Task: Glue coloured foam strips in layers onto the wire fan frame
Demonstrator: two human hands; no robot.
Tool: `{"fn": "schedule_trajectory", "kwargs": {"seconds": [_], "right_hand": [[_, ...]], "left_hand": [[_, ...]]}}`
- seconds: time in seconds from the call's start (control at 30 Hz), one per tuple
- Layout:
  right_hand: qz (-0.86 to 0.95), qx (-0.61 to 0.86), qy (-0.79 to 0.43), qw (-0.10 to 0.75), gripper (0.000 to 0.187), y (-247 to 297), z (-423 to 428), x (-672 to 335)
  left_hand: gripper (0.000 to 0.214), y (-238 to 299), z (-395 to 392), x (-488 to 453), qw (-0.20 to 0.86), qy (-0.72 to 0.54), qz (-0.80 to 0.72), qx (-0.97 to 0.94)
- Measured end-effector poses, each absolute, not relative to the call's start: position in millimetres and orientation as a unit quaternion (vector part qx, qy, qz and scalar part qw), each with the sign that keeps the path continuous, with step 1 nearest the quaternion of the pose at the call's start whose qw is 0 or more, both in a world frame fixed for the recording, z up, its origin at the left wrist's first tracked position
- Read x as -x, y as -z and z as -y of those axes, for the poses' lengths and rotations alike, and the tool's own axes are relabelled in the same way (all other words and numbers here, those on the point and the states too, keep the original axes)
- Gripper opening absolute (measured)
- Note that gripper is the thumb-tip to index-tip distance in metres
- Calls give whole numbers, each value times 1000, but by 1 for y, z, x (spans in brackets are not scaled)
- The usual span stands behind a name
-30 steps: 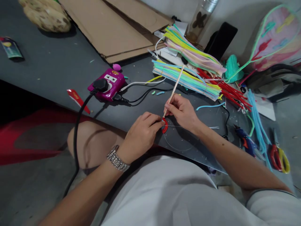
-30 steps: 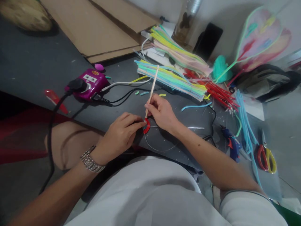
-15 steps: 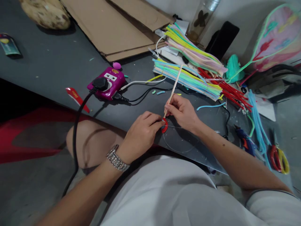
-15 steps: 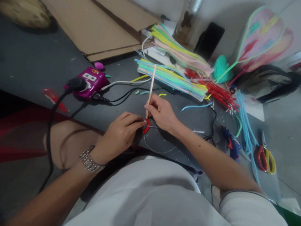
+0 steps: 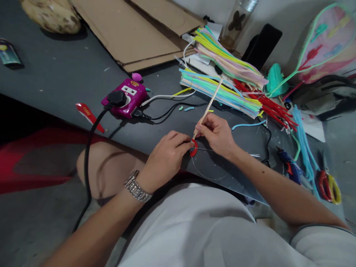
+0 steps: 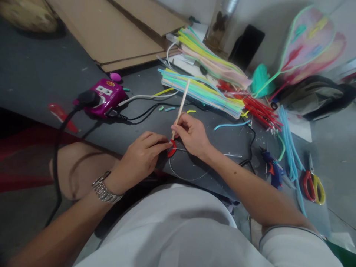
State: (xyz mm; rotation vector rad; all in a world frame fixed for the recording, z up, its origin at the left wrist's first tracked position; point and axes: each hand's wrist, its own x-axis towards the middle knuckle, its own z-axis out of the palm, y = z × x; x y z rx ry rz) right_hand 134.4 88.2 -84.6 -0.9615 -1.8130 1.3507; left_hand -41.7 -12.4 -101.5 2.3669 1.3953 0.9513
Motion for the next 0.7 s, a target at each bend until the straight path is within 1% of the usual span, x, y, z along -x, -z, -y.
{"fn": "schedule_trajectory", "kwargs": {"seconds": [0.17, 0.3, 0.53, 0.6, 0.7], "right_hand": [[680, 377, -508, 369, 36, 89, -83, -138], [690, 390, -484, 370, 36, 90, -78, -141], [721, 397, -425, 377, 29, 91, -75, -143], [710, 397, -440, 380, 27, 89, -73, -143], [650, 414, -506, 387, 27, 83, -66, -144]], "left_hand": [[32, 102, 12, 42, 112, -333, -469, -810], [32, 102, 11, 43, 111, -339, -465, -810], [33, 101, 10, 43, 110, -339, -470, -808], [35, 100, 10, 43, 122, -335, -476, -804], [38, 100, 7, 44, 154, -331, -485, -795]]}}
